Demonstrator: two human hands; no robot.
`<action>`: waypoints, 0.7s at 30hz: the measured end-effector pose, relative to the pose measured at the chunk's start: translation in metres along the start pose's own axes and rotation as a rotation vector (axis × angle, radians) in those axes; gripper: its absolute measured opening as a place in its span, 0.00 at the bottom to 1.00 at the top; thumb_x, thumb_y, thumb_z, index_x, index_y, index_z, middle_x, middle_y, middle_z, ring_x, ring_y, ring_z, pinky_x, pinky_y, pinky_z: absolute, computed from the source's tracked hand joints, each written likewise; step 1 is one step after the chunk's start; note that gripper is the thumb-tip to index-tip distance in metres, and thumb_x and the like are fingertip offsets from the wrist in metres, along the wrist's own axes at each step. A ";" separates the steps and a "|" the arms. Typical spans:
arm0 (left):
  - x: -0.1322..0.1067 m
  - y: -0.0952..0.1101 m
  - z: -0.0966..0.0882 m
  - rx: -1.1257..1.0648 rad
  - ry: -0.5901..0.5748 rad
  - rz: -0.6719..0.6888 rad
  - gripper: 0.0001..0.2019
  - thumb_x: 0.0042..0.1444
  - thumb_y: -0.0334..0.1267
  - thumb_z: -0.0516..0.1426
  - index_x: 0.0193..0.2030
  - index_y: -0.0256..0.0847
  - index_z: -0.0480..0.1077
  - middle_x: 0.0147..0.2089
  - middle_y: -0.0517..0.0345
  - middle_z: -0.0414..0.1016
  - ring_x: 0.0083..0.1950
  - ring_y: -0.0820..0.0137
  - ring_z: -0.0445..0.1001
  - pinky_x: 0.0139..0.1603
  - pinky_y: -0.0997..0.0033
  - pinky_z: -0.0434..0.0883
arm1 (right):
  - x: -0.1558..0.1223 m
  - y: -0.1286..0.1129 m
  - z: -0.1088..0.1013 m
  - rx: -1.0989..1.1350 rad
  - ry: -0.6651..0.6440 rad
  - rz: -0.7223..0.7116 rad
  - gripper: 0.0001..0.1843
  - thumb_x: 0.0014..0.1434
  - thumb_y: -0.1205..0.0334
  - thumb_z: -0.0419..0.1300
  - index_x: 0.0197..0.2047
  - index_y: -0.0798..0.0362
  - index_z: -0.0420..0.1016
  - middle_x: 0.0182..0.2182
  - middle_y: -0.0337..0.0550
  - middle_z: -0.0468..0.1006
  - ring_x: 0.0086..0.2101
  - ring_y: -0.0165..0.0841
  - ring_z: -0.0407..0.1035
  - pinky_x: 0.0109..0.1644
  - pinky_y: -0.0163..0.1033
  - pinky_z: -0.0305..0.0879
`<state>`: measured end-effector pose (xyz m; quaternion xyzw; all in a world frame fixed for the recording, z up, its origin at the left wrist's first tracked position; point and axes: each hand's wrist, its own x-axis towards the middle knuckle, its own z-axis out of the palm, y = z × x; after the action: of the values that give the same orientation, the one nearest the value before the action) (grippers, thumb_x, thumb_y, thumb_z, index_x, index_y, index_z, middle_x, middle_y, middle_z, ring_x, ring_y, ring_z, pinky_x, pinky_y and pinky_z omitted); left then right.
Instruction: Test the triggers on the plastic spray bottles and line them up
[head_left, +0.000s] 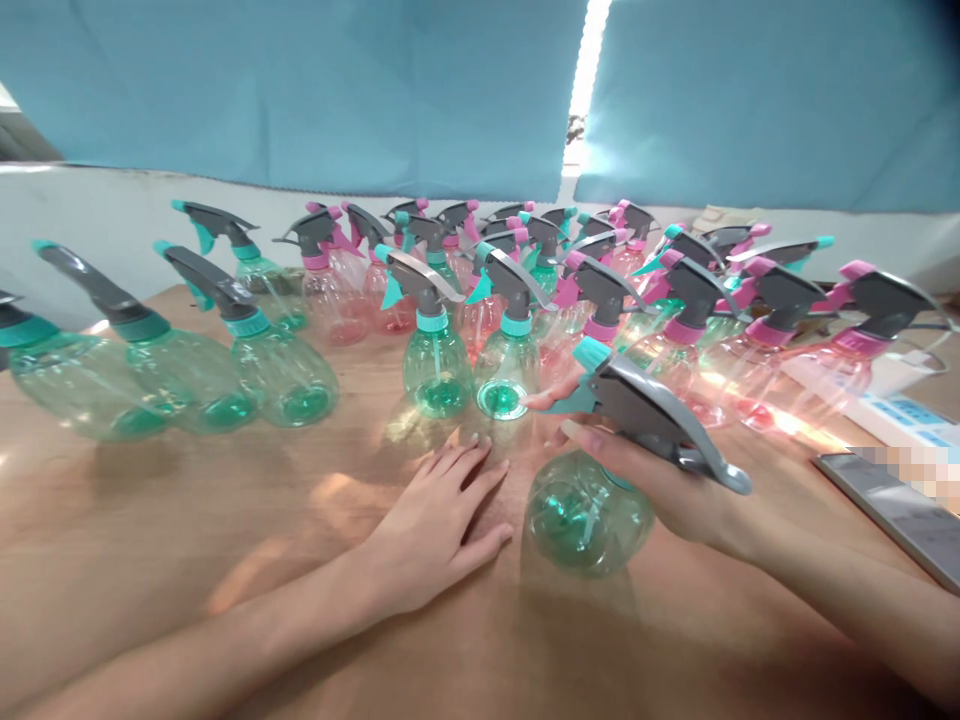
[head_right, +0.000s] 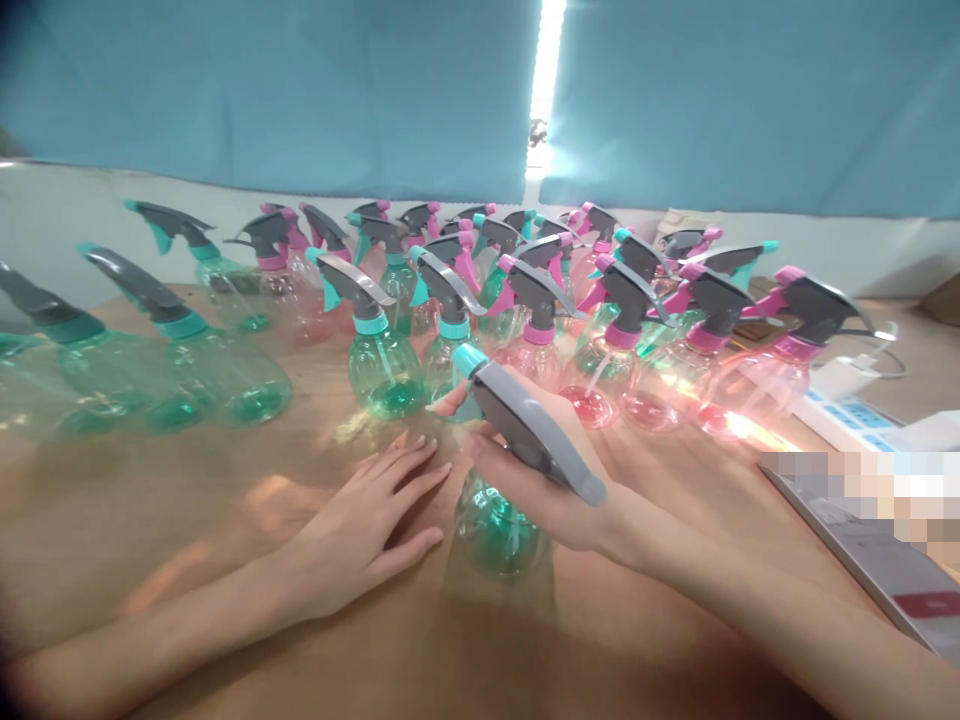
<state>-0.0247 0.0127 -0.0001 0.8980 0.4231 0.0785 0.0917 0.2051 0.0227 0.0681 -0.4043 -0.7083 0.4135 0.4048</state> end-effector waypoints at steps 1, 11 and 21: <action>0.000 0.000 0.000 0.001 0.003 0.001 0.27 0.66 0.52 0.51 0.66 0.39 0.61 0.68 0.42 0.57 0.70 0.50 0.51 0.66 0.44 0.53 | 0.000 0.001 -0.001 -0.009 -0.005 -0.006 0.12 0.62 0.58 0.57 0.50 0.43 0.72 0.28 0.37 0.73 0.32 0.35 0.72 0.31 0.38 0.67; -0.001 -0.002 0.003 0.007 0.018 0.015 0.27 0.66 0.51 0.51 0.66 0.38 0.61 0.69 0.43 0.55 0.70 0.50 0.51 0.67 0.44 0.52 | -0.001 0.011 -0.006 -0.100 0.045 -0.011 0.11 0.61 0.50 0.58 0.32 0.46 0.69 0.23 0.35 0.66 0.26 0.32 0.65 0.28 0.36 0.62; -0.001 -0.003 0.003 0.011 0.016 0.020 0.27 0.66 0.51 0.51 0.66 0.38 0.61 0.69 0.43 0.56 0.70 0.50 0.52 0.66 0.44 0.53 | -0.001 0.007 -0.006 -0.143 0.050 -0.023 0.12 0.62 0.50 0.56 0.31 0.46 0.71 0.25 0.39 0.73 0.33 0.38 0.72 0.34 0.40 0.68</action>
<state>-0.0268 0.0134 -0.0034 0.9020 0.4152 0.0843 0.0826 0.2131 0.0256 0.0631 -0.4342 -0.7304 0.3467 0.3972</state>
